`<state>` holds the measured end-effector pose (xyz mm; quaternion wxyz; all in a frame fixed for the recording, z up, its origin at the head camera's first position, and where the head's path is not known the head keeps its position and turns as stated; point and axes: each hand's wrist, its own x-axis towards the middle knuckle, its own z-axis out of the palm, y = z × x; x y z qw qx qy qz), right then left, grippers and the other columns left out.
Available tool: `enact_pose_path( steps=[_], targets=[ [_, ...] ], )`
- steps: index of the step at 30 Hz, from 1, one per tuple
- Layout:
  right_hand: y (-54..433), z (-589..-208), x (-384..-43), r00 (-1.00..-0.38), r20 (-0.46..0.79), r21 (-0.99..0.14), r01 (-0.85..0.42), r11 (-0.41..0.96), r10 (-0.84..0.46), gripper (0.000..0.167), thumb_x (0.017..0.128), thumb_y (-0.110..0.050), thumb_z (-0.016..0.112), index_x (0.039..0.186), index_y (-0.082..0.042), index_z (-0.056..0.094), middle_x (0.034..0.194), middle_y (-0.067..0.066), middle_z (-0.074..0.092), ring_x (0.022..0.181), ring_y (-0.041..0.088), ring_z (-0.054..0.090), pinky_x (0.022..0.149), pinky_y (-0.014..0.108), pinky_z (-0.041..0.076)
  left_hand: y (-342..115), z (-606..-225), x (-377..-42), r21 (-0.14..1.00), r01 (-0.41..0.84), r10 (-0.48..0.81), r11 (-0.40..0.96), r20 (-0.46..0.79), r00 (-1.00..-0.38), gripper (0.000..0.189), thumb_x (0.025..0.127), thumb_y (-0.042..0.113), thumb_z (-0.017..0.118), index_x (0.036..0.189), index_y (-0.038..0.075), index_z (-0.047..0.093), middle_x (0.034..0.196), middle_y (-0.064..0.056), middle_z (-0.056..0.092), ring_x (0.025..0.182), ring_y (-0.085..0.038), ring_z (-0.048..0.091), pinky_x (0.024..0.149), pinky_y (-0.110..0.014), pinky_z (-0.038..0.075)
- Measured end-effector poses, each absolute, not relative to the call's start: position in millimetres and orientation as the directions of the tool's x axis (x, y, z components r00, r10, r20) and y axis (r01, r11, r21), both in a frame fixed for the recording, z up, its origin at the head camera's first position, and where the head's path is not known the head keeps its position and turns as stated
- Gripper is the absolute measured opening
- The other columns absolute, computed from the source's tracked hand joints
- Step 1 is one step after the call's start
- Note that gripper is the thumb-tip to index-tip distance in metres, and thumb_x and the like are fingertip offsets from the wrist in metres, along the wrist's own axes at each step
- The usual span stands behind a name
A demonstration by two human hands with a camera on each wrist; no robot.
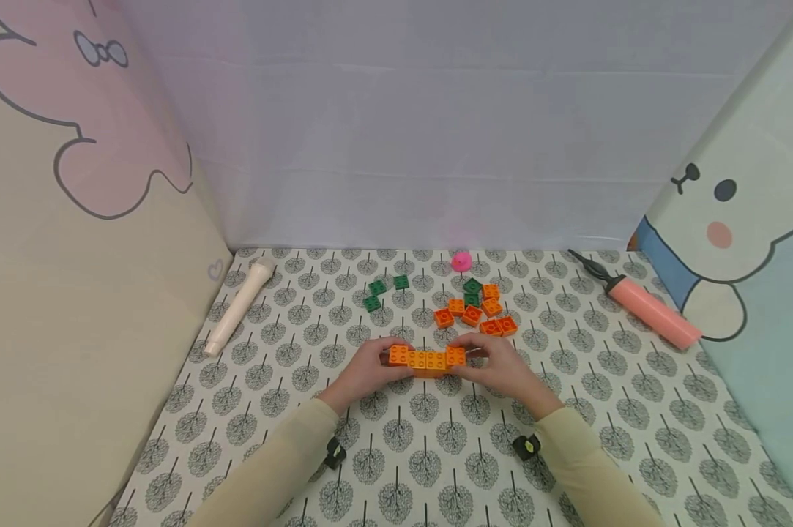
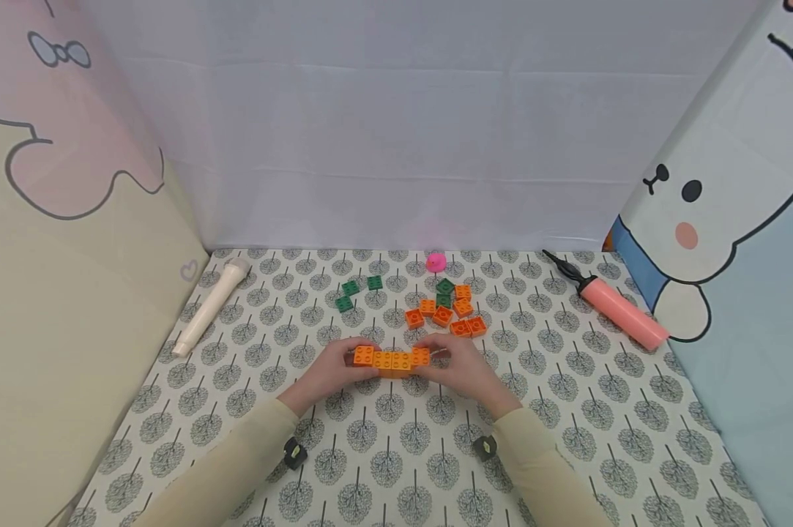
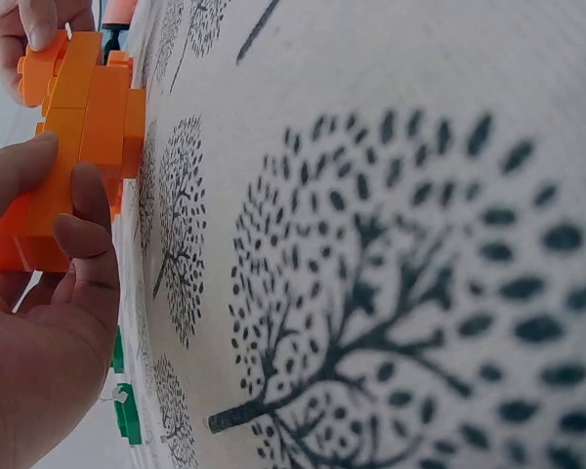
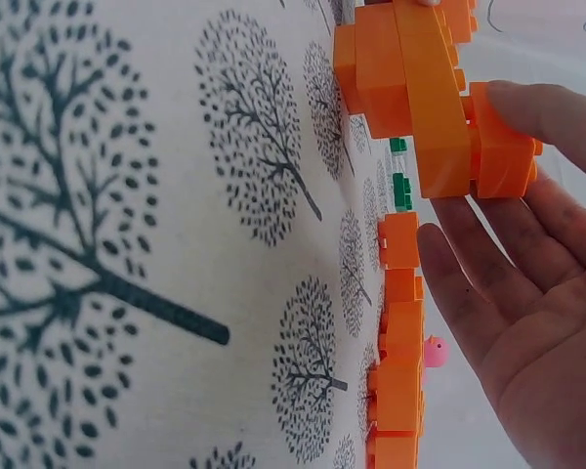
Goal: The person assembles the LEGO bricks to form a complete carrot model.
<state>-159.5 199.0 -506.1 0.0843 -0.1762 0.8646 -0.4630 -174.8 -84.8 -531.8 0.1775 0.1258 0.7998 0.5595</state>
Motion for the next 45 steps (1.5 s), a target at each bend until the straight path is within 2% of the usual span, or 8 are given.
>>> enact_pose_path(
  steps=[10, 18, 24, 28, 31, 37, 41, 45],
  targets=[
    [199.0, -506.2, -160.3, -0.923, 0.009, -0.825, -0.225, 0.519, -0.385, 0.042, 0.085, -0.025, 0.089, 0.123, -0.017, 0.073, 0.12, -0.004, 0.071, 0.109, 0.02, 0.068, 0.097, 0.044, 0.056, -85.3, -532.0, -175.9, 0.937, 0.005, 0.404, 0.35, -0.146, -0.903, 0.042, 0.087, 0.012, 0.086, 0.126, 0.01, 0.071, 0.111, -0.006, 0.073, 0.093, -0.017, 0.07, 0.078, -0.03, 0.059],
    [196.7, -509.0, -161.8, -0.907, 0.043, -0.828, -0.267, 0.493, -0.419, 0.042, 0.087, -0.022, 0.087, 0.124, -0.011, 0.072, 0.12, 0.002, 0.071, 0.109, 0.024, 0.069, 0.095, 0.046, 0.057, -86.0, -531.2, -175.6, 0.936, 0.005, 0.404, 0.352, -0.147, -0.903, 0.042, 0.087, 0.011, 0.086, 0.127, 0.01, 0.071, 0.112, -0.006, 0.073, 0.093, -0.017, 0.071, 0.078, -0.03, 0.06],
    [197.7, -511.0, -163.5, -0.9, 0.025, -0.826, -0.264, 0.498, -0.436, 0.05, 0.086, -0.024, 0.087, 0.13, -0.008, 0.069, 0.124, 0.002, 0.069, 0.108, 0.022, 0.069, 0.094, 0.04, 0.057, -86.3, -530.1, -175.2, 0.937, -0.005, 0.401, 0.35, -0.154, -0.903, 0.043, 0.087, 0.012, 0.086, 0.127, 0.012, 0.071, 0.11, -0.005, 0.073, 0.089, -0.018, 0.071, 0.074, -0.032, 0.06],
    [197.9, -512.1, -163.9, -0.913, -0.028, -0.837, -0.201, 0.509, -0.407, 0.057, 0.088, -0.032, 0.086, 0.136, -0.009, 0.066, 0.127, 0.0, 0.068, 0.111, 0.022, 0.067, 0.096, 0.041, 0.056, -86.4, -530.1, -174.9, 0.935, -0.008, 0.401, 0.354, -0.159, -0.902, 0.043, 0.087, 0.013, 0.086, 0.127, 0.013, 0.071, 0.109, -0.004, 0.073, 0.09, -0.017, 0.07, 0.075, -0.032, 0.06],
    [197.7, -514.2, -164.8, -0.929, -0.067, -0.845, -0.142, 0.515, -0.365, 0.054, 0.094, -0.042, 0.078, 0.137, -0.012, 0.065, 0.124, -0.002, 0.07, 0.113, 0.021, 0.066, 0.098, 0.044, 0.054, -86.2, -530.3, -175.2, 0.934, -0.005, 0.4, 0.356, -0.158, -0.903, 0.042, 0.087, 0.013, 0.086, 0.126, 0.013, 0.071, 0.109, -0.004, 0.072, 0.091, -0.017, 0.07, 0.077, -0.032, 0.06],
    [196.9, -516.7, -165.6, -0.923, -0.148, -0.889, -0.032, 0.456, -0.354, 0.053, 0.102, -0.049, 0.064, 0.137, -0.009, 0.064, 0.119, 0.003, 0.072, 0.099, 0.022, 0.071, 0.091, 0.043, 0.057, -86.3, -532.0, -176.0, 0.934, -0.003, 0.404, 0.357, -0.158, -0.901, 0.042, 0.087, 0.013, 0.086, 0.126, 0.012, 0.071, 0.11, -0.004, 0.072, 0.092, -0.017, 0.07, 0.078, -0.031, 0.06],
    [196.2, -517.5, -165.4, -0.917, -0.196, -0.901, 0.029, 0.433, -0.348, 0.051, 0.103, -0.047, 0.065, 0.135, -0.008, 0.066, 0.117, 0.007, 0.071, 0.092, 0.023, 0.071, 0.087, 0.042, 0.058, -86.0, -533.8, -176.9, 0.939, -0.003, 0.409, 0.345, -0.153, -0.9, 0.042, 0.087, 0.013, 0.086, 0.126, 0.012, 0.071, 0.112, -0.005, 0.072, 0.094, -0.017, 0.07, 0.08, -0.031, 0.06],
    [194.5, -516.9, -165.7, -0.914, -0.241, -0.906, 0.091, 0.412, -0.327, 0.052, 0.101, -0.047, 0.067, 0.134, -0.007, 0.067, 0.115, 0.007, 0.072, 0.095, 0.022, 0.071, 0.087, 0.041, 0.058, -85.7, -534.0, -177.2, 0.941, 0.007, 0.413, 0.337, -0.141, -0.9, 0.042, 0.087, 0.014, 0.086, 0.125, 0.01, 0.072, 0.111, -0.007, 0.072, 0.094, -0.018, 0.071, 0.08, -0.032, 0.059]
  ],
)
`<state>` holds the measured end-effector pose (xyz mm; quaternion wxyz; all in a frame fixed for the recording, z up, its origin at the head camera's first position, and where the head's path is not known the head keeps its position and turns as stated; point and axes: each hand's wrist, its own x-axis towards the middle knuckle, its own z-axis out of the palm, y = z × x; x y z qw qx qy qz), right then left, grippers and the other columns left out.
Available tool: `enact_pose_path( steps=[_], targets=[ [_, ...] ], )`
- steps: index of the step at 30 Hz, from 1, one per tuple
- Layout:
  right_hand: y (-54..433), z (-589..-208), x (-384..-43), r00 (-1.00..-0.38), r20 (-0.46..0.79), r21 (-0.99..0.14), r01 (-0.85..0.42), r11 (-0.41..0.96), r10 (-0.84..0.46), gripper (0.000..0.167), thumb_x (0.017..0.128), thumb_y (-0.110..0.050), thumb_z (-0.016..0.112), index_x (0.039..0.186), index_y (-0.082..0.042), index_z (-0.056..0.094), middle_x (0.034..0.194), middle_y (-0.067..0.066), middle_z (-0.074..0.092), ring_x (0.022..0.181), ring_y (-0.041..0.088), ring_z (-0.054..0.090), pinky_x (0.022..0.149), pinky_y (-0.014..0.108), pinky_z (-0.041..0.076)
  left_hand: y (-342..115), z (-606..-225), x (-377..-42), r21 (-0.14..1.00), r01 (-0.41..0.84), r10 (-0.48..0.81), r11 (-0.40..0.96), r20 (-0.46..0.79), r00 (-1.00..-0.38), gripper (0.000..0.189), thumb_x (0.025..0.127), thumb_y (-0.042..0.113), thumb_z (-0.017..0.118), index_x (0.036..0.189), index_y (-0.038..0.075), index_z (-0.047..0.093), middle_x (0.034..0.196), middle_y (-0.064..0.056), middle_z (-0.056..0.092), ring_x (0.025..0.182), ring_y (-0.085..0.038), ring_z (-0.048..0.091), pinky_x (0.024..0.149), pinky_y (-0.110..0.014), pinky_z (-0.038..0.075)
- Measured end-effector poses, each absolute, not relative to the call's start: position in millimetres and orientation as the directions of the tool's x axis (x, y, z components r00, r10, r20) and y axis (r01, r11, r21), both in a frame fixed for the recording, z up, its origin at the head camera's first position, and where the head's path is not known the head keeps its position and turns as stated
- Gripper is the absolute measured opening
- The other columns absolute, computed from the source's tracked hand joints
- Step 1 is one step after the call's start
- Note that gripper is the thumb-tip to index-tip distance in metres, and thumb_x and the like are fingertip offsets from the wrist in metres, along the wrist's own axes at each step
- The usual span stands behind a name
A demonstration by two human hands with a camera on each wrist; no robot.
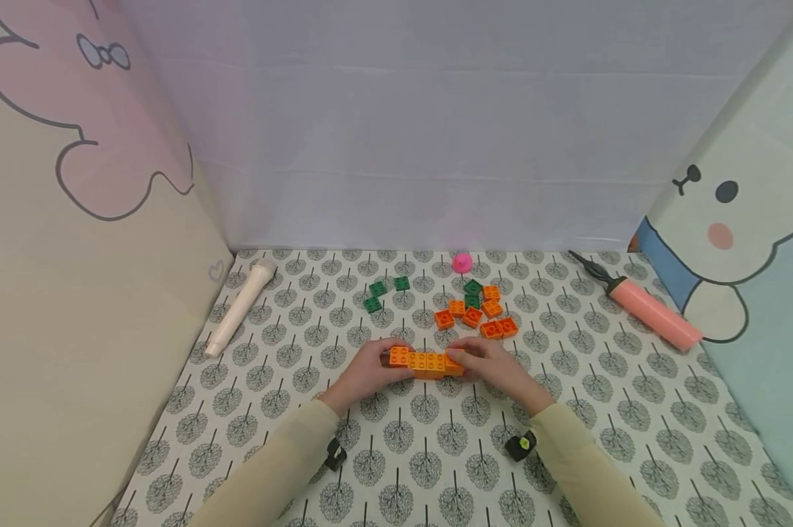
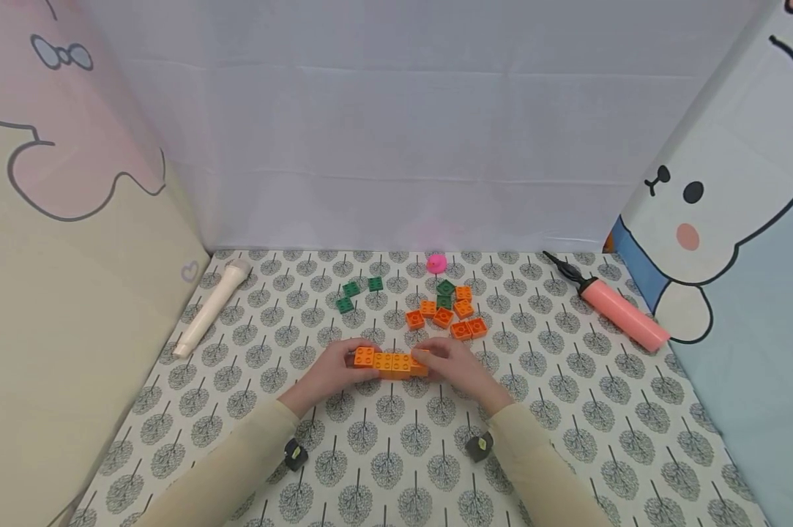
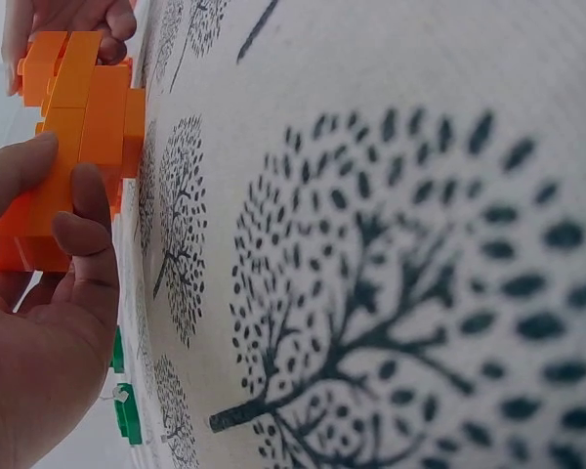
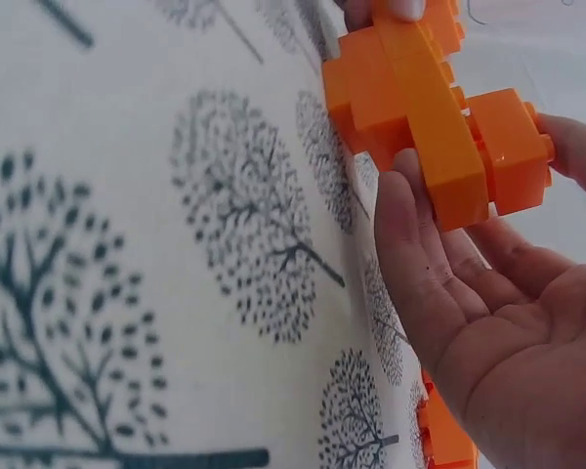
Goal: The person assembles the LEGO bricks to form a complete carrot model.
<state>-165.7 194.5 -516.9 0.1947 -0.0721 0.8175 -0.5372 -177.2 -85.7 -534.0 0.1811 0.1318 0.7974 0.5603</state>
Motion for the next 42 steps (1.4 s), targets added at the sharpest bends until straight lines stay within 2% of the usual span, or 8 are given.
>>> enact_pose_path(
  steps=[10, 18, 26, 33, 42],
  targets=[
    [192.8, -516.2, -167.6, -0.903, -0.27, -0.937, 0.167, 0.305, -0.334, 0.049, 0.1, -0.034, 0.073, 0.134, 0.0, 0.065, 0.112, 0.01, 0.074, 0.097, 0.025, 0.071, 0.086, 0.042, 0.06, -85.0, -534.8, -177.0, 0.943, 0.003, 0.411, 0.333, -0.143, -0.901, 0.041, 0.087, 0.012, 0.086, 0.125, 0.01, 0.072, 0.113, -0.008, 0.072, 0.094, -0.018, 0.071, 0.079, -0.031, 0.06],
    [192.6, -512.7, -166.7, -0.901, -0.262, -0.942, 0.16, 0.295, -0.347, 0.049, 0.101, -0.032, 0.072, 0.135, 0.002, 0.063, 0.112, 0.012, 0.074, 0.094, 0.033, 0.071, 0.084, 0.046, 0.06, -85.1, -533.5, -175.8, 0.94, -0.001, 0.401, 0.341, -0.146, -0.904, 0.044, 0.086, 0.011, 0.087, 0.127, 0.009, 0.071, 0.112, -0.009, 0.072, 0.093, -0.018, 0.071, 0.077, -0.031, 0.06],
    [192.9, -515.0, -167.6, -0.902, -0.255, -0.939, 0.146, 0.311, -0.347, 0.047, 0.101, -0.032, 0.071, 0.136, 0.0, 0.064, 0.112, 0.011, 0.074, 0.093, 0.027, 0.071, 0.081, 0.043, 0.061, -85.2, -532.1, -175.4, 0.934, -0.005, 0.4, 0.356, -0.158, -0.903, 0.044, 0.086, 0.012, 0.087, 0.126, 0.012, 0.071, 0.109, -0.005, 0.072, 0.091, -0.018, 0.07, 0.073, -0.031, 0.06],
    [192.5, -511.5, -166.3, -0.906, -0.247, -0.937, 0.133, 0.324, -0.343, 0.048, 0.101, -0.031, 0.071, 0.136, 0.001, 0.064, 0.111, 0.012, 0.074, 0.09, 0.034, 0.071, 0.083, 0.048, 0.06, -85.4, -533.2, -176.1, 0.934, -0.01, 0.403, 0.356, -0.163, -0.901, 0.043, 0.086, 0.012, 0.087, 0.126, 0.013, 0.072, 0.11, -0.004, 0.072, 0.091, -0.018, 0.07, 0.073, -0.032, 0.06],
    [190.2, -510.7, -164.7, -0.913, -0.248, -0.924, 0.122, 0.363, -0.324, 0.046, 0.101, -0.034, 0.071, 0.132, 0.0, 0.069, 0.115, 0.009, 0.073, 0.097, 0.021, 0.069, 0.086, 0.042, 0.06, -85.6, -532.7, -177.2, 0.926, 0.014, 0.399, 0.378, -0.149, -0.905, 0.043, 0.086, 0.014, 0.087, 0.126, 0.013, 0.072, 0.11, -0.004, 0.071, 0.093, -0.017, 0.068, 0.079, -0.031, 0.058]
  ],
)
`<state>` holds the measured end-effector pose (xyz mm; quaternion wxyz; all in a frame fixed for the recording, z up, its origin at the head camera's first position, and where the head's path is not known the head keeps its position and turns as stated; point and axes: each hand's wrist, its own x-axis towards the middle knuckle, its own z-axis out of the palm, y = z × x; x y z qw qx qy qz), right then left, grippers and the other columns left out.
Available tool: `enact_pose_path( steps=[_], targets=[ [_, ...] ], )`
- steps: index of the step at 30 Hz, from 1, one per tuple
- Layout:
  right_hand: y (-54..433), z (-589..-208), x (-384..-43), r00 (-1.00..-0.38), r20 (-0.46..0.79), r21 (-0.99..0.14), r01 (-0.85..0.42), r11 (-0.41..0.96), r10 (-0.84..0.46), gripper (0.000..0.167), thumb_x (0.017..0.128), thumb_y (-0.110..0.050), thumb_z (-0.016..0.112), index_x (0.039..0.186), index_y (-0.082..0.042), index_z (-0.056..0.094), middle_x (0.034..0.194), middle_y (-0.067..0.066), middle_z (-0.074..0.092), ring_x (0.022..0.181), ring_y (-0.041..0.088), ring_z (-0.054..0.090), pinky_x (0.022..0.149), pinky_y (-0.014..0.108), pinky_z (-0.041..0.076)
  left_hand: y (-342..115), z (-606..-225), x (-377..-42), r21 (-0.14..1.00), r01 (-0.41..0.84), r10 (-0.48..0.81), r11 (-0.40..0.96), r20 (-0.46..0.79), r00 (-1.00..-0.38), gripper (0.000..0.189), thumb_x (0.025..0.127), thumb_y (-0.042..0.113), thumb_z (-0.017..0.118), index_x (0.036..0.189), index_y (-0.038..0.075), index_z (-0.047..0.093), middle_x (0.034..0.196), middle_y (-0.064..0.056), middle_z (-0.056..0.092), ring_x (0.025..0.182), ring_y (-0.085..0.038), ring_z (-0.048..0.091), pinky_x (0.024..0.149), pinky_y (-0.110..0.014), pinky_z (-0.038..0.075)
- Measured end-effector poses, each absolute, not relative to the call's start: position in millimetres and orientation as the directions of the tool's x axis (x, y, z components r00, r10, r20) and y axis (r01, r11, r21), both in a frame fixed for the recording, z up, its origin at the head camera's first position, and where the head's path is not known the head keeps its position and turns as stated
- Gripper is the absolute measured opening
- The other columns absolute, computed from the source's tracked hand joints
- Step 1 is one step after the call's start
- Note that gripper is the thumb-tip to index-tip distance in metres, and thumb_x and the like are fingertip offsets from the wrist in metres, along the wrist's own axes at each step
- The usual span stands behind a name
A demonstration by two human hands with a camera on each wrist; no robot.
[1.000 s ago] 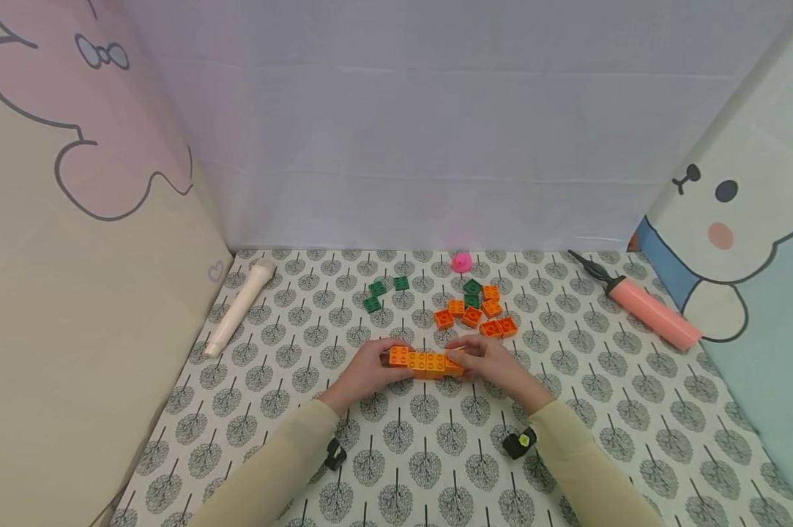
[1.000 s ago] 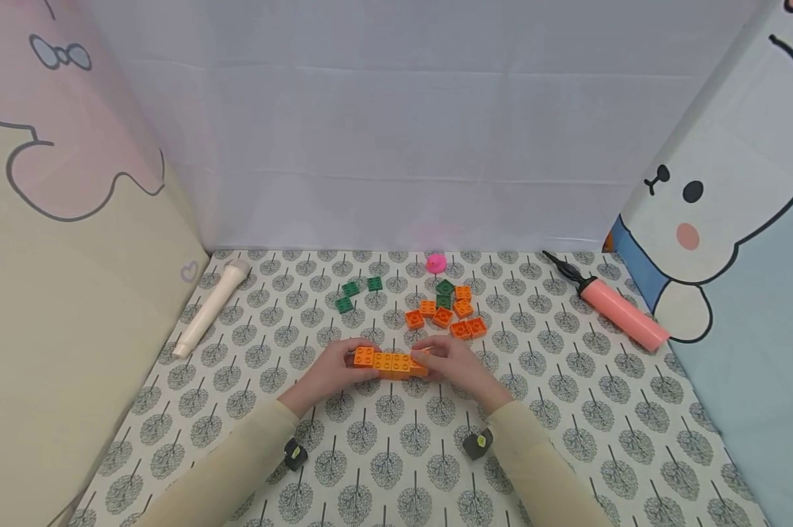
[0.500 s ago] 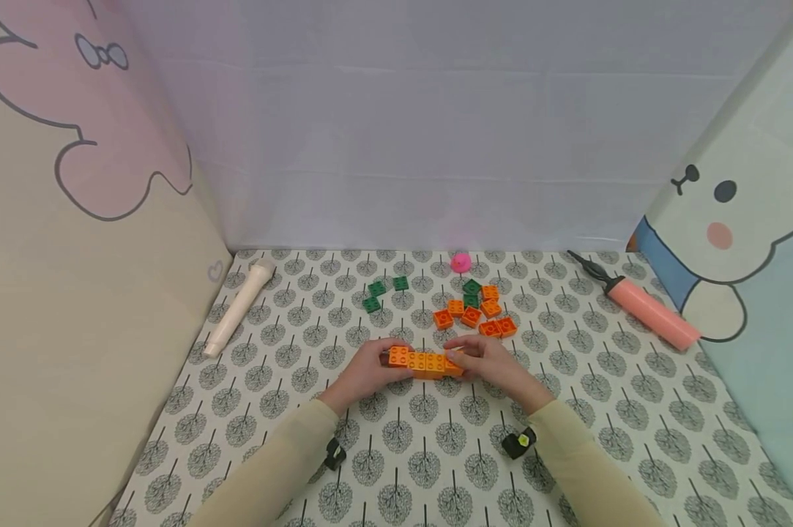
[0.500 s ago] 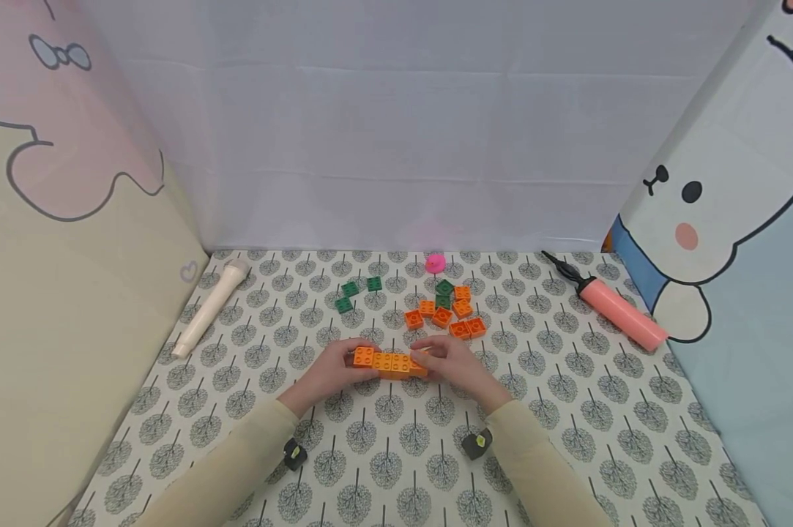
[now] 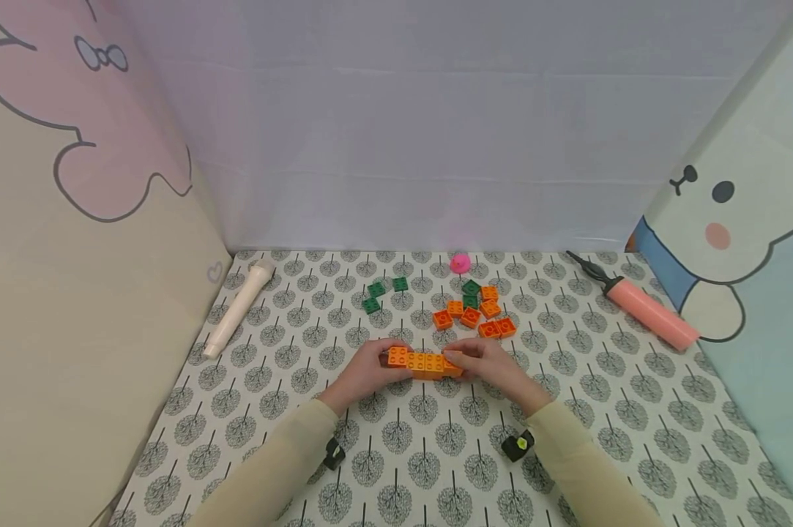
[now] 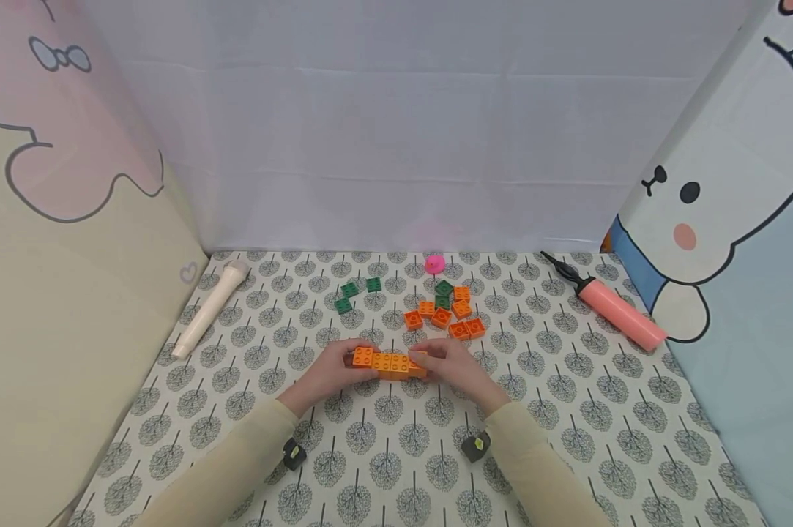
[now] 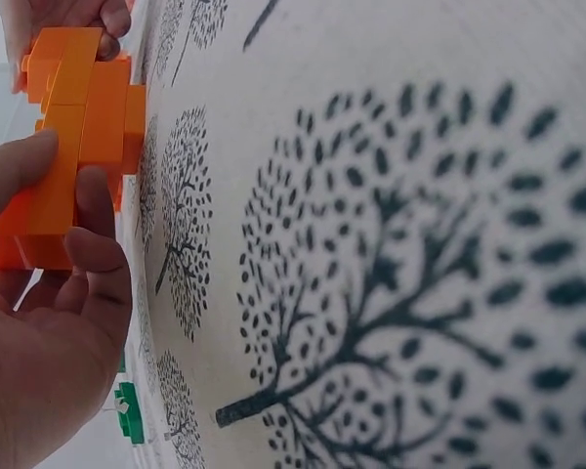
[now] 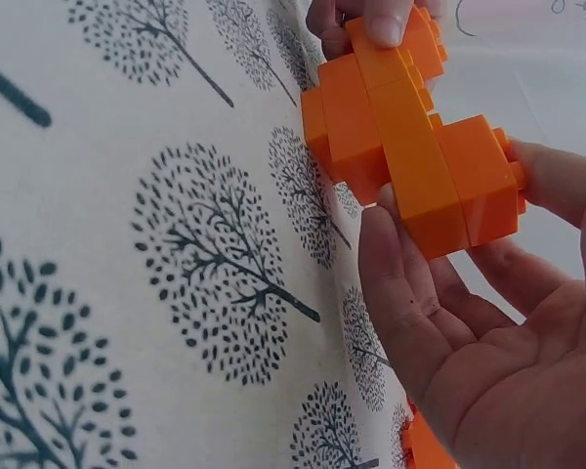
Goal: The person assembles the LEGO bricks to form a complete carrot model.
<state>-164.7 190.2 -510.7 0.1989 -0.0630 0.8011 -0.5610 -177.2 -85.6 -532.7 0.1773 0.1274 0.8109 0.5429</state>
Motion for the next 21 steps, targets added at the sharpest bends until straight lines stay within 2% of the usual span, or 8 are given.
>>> enact_pose_path(
  steps=[6, 13, 18, 21],
  targets=[
    [188.8, -513.0, -164.0, -0.923, -0.23, -0.917, 0.098, 0.388, -0.309, 0.044, 0.101, -0.037, 0.071, 0.128, -0.003, 0.072, 0.113, 0.007, 0.073, 0.096, 0.021, 0.069, 0.084, 0.041, 0.06, -86.0, -531.2, -176.9, 0.918, 0.013, 0.391, 0.397, -0.156, -0.907, 0.041, 0.086, 0.015, 0.087, 0.124, 0.016, 0.073, 0.108, -0.001, 0.07, 0.092, -0.017, 0.065, 0.079, -0.032, 0.056],
    [187.9, -516.6, -163.3, -0.931, -0.196, -0.906, 0.052, 0.421, -0.307, 0.042, 0.099, -0.038, 0.073, 0.127, -0.007, 0.073, 0.122, 0.009, 0.068, 0.098, 0.021, 0.069, 0.081, 0.04, 0.06, -86.1, -527.5, -176.2, 0.914, -0.005, 0.392, 0.406, -0.179, -0.903, 0.041, 0.086, 0.017, 0.088, 0.124, 0.019, 0.072, 0.106, -0.003, 0.067, 0.085, -0.02, 0.064, 0.062, -0.035, 0.057],
    [187.9, -519.9, -163.6, -0.935, -0.191, -0.871, 0.02, 0.49, -0.301, 0.049, 0.091, -0.044, 0.081, 0.129, -0.014, 0.073, 0.121, 0.005, 0.068, 0.094, 0.019, 0.066, 0.079, 0.037, 0.057, -85.4, -525.8, -177.1, 0.907, 0.014, 0.397, 0.42, -0.17, -0.902, 0.041, 0.085, 0.02, 0.088, 0.123, 0.02, 0.073, 0.107, -0.002, 0.067, 0.088, -0.02, 0.062, 0.07, -0.036, 0.055],
    [188.2, -519.5, -163.8, -0.938, -0.181, -0.851, -0.002, 0.525, -0.296, 0.05, 0.089, -0.047, 0.081, 0.128, -0.017, 0.073, 0.117, 0.002, 0.068, 0.093, 0.019, 0.063, 0.077, 0.037, 0.053, -84.6, -525.9, -178.0, 0.901, 0.03, 0.402, 0.433, -0.163, -0.901, 0.041, 0.085, 0.021, 0.088, 0.124, 0.02, 0.073, 0.107, -0.001, 0.067, 0.09, -0.02, 0.061, 0.073, -0.036, 0.054]
  ],
)
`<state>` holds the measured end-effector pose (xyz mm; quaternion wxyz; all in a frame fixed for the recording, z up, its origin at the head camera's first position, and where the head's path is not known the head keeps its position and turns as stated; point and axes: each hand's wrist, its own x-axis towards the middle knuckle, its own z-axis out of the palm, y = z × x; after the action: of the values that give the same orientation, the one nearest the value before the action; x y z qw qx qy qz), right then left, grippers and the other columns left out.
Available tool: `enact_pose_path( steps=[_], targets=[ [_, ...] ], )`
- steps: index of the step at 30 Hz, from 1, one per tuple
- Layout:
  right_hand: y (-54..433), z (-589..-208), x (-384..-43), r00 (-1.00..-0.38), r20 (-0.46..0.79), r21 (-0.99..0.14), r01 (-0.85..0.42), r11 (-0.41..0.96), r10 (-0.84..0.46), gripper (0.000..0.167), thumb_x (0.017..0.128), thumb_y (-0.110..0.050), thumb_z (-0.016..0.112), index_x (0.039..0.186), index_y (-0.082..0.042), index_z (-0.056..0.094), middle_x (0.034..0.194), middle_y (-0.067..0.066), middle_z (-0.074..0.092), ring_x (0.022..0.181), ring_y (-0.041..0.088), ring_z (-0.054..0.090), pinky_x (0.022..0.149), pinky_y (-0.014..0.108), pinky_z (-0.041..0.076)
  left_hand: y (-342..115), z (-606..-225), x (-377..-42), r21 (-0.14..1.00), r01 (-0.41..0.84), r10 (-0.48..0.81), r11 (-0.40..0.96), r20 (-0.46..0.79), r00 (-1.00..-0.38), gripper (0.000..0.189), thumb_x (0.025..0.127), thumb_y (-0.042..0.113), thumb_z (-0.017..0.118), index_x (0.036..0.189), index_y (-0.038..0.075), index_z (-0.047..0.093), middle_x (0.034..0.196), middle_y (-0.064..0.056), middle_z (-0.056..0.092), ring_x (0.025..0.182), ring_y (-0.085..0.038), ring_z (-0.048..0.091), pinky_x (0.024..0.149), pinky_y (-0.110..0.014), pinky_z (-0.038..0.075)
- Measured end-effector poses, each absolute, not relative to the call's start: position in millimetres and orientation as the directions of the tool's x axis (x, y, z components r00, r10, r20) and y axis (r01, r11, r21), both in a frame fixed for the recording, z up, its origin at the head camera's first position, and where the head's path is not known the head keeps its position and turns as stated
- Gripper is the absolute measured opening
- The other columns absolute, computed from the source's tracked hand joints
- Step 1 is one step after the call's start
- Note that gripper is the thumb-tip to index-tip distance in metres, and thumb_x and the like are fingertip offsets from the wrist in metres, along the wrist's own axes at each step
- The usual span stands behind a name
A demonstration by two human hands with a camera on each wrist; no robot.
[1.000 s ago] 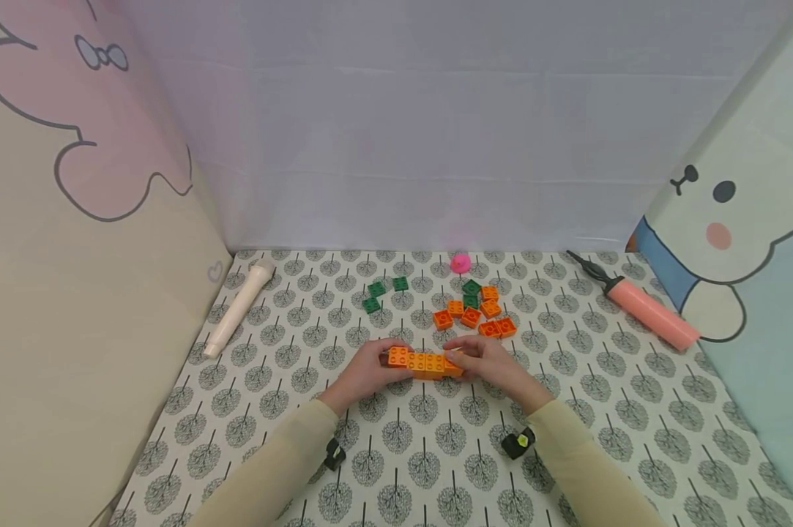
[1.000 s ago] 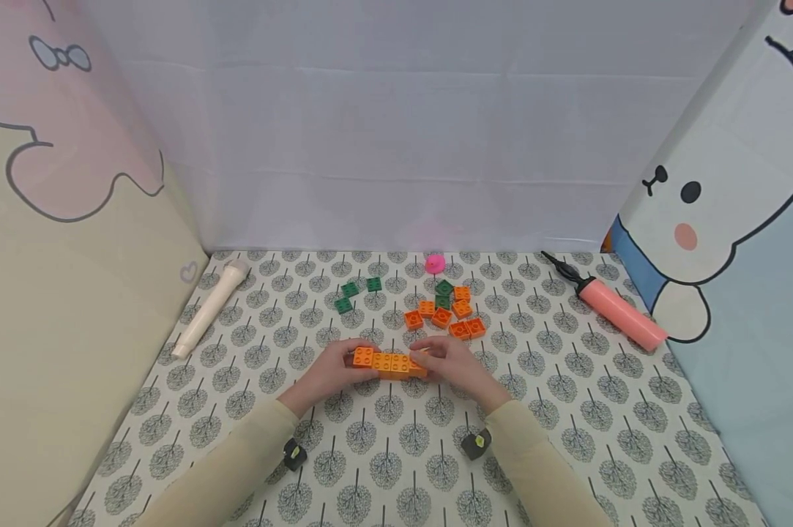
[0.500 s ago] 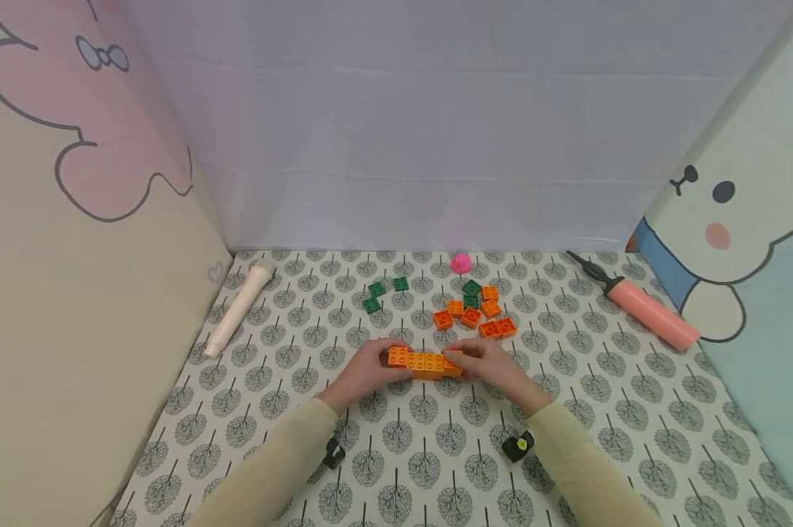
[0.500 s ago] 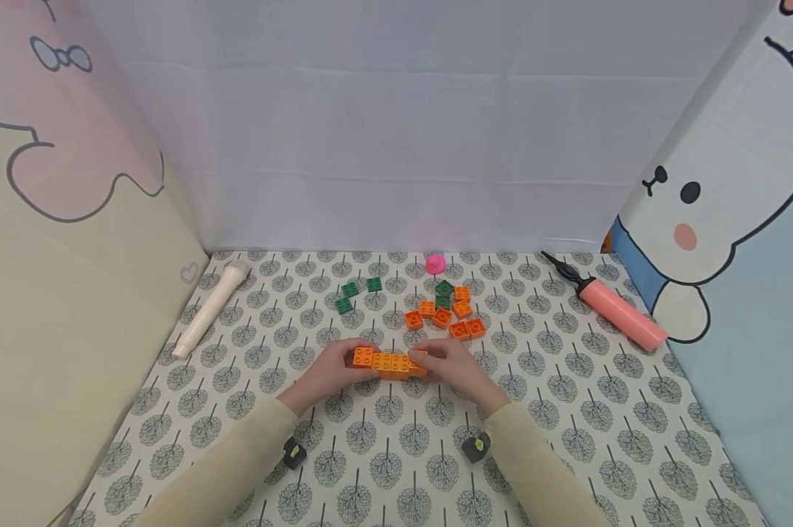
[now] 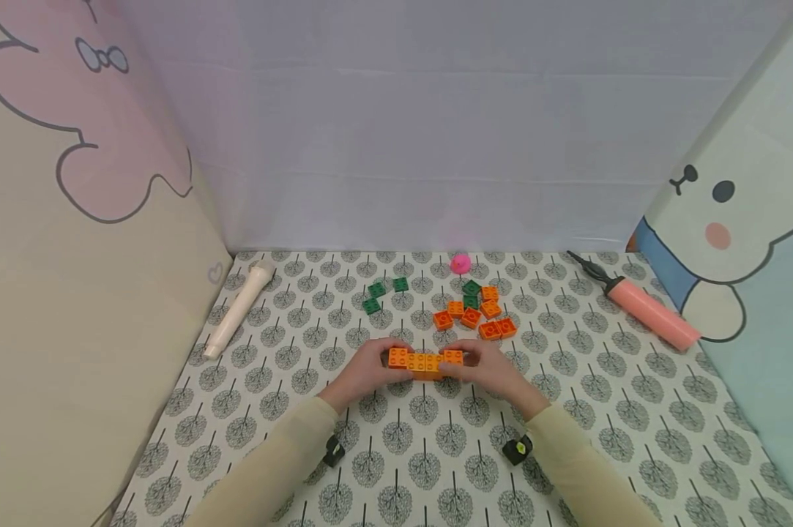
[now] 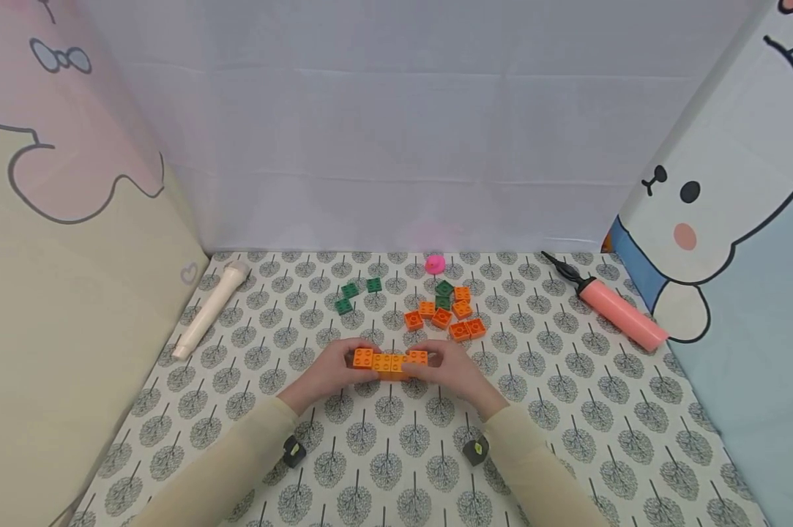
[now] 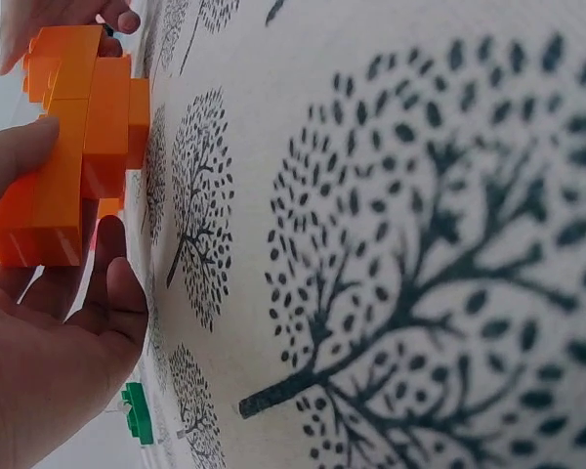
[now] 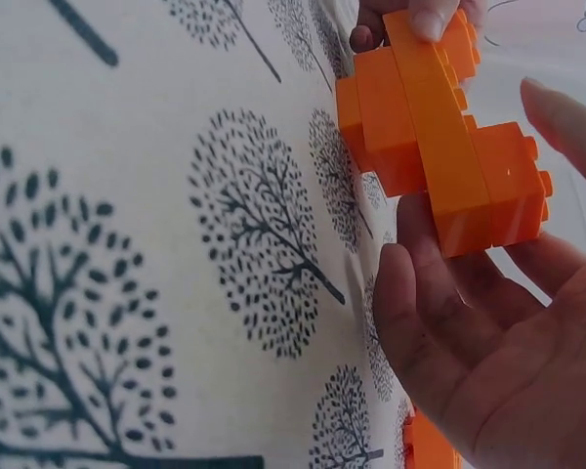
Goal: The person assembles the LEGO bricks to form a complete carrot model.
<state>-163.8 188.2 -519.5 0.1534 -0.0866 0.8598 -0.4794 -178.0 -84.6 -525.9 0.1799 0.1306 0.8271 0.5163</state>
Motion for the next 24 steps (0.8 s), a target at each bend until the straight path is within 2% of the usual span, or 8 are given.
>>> enact_pose_path(
  steps=[6, 11, 14, 16, 18, 21, 24],
  targets=[
    [192.6, -514.5, -166.2, -0.935, -0.148, -0.891, -0.017, 0.454, -0.324, 0.045, 0.102, -0.044, 0.067, 0.129, -0.008, 0.071, 0.113, 0.007, 0.07, 0.086, 0.027, 0.068, 0.077, 0.043, 0.058, -83.8, -527.1, -178.6, 0.896, 0.023, 0.396, 0.444, -0.173, -0.902, 0.043, 0.085, 0.018, 0.088, 0.124, 0.02, 0.072, 0.106, -0.001, 0.067, 0.089, -0.02, 0.062, 0.072, -0.035, 0.055],
    [207.5, -509.0, -173.3, -0.948, -0.112, -0.916, -0.018, 0.4, -0.299, 0.05, 0.107, -0.044, 0.057, 0.129, -0.001, 0.069, 0.118, 0.017, 0.07, 0.097, 0.034, 0.068, 0.083, 0.05, 0.059, -83.5, -527.4, -178.0, 0.901, 0.018, 0.397, 0.433, -0.173, -0.901, 0.041, 0.084, 0.017, 0.088, 0.123, 0.019, 0.073, 0.104, -0.001, 0.068, 0.088, -0.019, 0.062, 0.073, -0.035, 0.053],
    [220.5, -507.1, -179.4, -0.967, -0.087, -0.892, -0.032, 0.451, -0.241, 0.048, 0.105, -0.046, 0.061, 0.127, -0.005, 0.071, 0.116, 0.014, 0.072, 0.1, 0.031, 0.068, 0.083, 0.046, 0.058, -83.8, -528.1, -178.1, 0.904, 0.032, 0.405, 0.427, -0.16, -0.9, 0.041, 0.084, 0.016, 0.088, 0.122, 0.018, 0.073, 0.105, -0.001, 0.068, 0.088, -0.019, 0.062, 0.074, -0.034, 0.053],
    [228.9, -506.2, -184.3, -0.977, -0.048, -0.851, -0.07, 0.521, -0.21, 0.04, 0.103, -0.04, 0.067, 0.125, -0.007, 0.073, 0.112, 0.012, 0.072, 0.097, 0.029, 0.067, 0.08, 0.044, 0.056, -83.9, -528.0, -178.0, 0.905, 0.032, 0.404, 0.425, -0.158, -0.901, 0.04, 0.084, 0.016, 0.088, 0.121, 0.019, 0.073, 0.105, -0.001, 0.067, 0.089, -0.019, 0.061, 0.074, -0.034, 0.052],
    [235.7, -506.2, -189.8, -0.98, -0.005, -0.78, -0.12, 0.614, -0.197, 0.034, 0.101, -0.034, 0.071, 0.124, -0.009, 0.073, 0.115, 0.009, 0.072, 0.097, 0.026, 0.066, 0.08, 0.043, 0.056, -83.9, -528.1, -178.0, 0.903, 0.033, 0.402, 0.428, -0.157, -0.902, 0.039, 0.084, 0.017, 0.088, 0.12, 0.02, 0.074, 0.106, -0.001, 0.067, 0.09, -0.019, 0.061, 0.074, -0.035, 0.052],
    [241.9, -505.7, -197.6, -0.977, 0.034, -0.665, -0.18, 0.724, -0.212, 0.033, 0.096, -0.025, 0.077, 0.124, -0.008, 0.073, 0.123, 0.012, 0.07, 0.106, 0.031, 0.065, 0.089, 0.051, 0.055, -83.7, -528.1, -178.0, 0.9, 0.027, 0.395, 0.435, -0.164, -0.904, 0.038, 0.085, 0.019, 0.088, 0.12, 0.022, 0.074, 0.107, -0.001, 0.067, 0.091, -0.019, 0.061, 0.076, -0.036, 0.052],
    [244.8, -505.5, -203.4, -0.971, 0.022, -0.568, -0.209, 0.796, -0.239, 0.04, 0.091, -0.02, 0.081, 0.128, -0.008, 0.071, 0.134, 0.016, 0.065, 0.122, 0.038, 0.059, 0.104, 0.06, 0.047, -83.8, -528.9, -178.1, 0.898, 0.026, 0.393, 0.44, -0.167, -0.904, 0.039, 0.085, 0.02, 0.088, 0.121, 0.022, 0.074, 0.107, 0.0, 0.067, 0.091, -0.02, 0.061, 0.076, -0.036, 0.052]
  ],
)
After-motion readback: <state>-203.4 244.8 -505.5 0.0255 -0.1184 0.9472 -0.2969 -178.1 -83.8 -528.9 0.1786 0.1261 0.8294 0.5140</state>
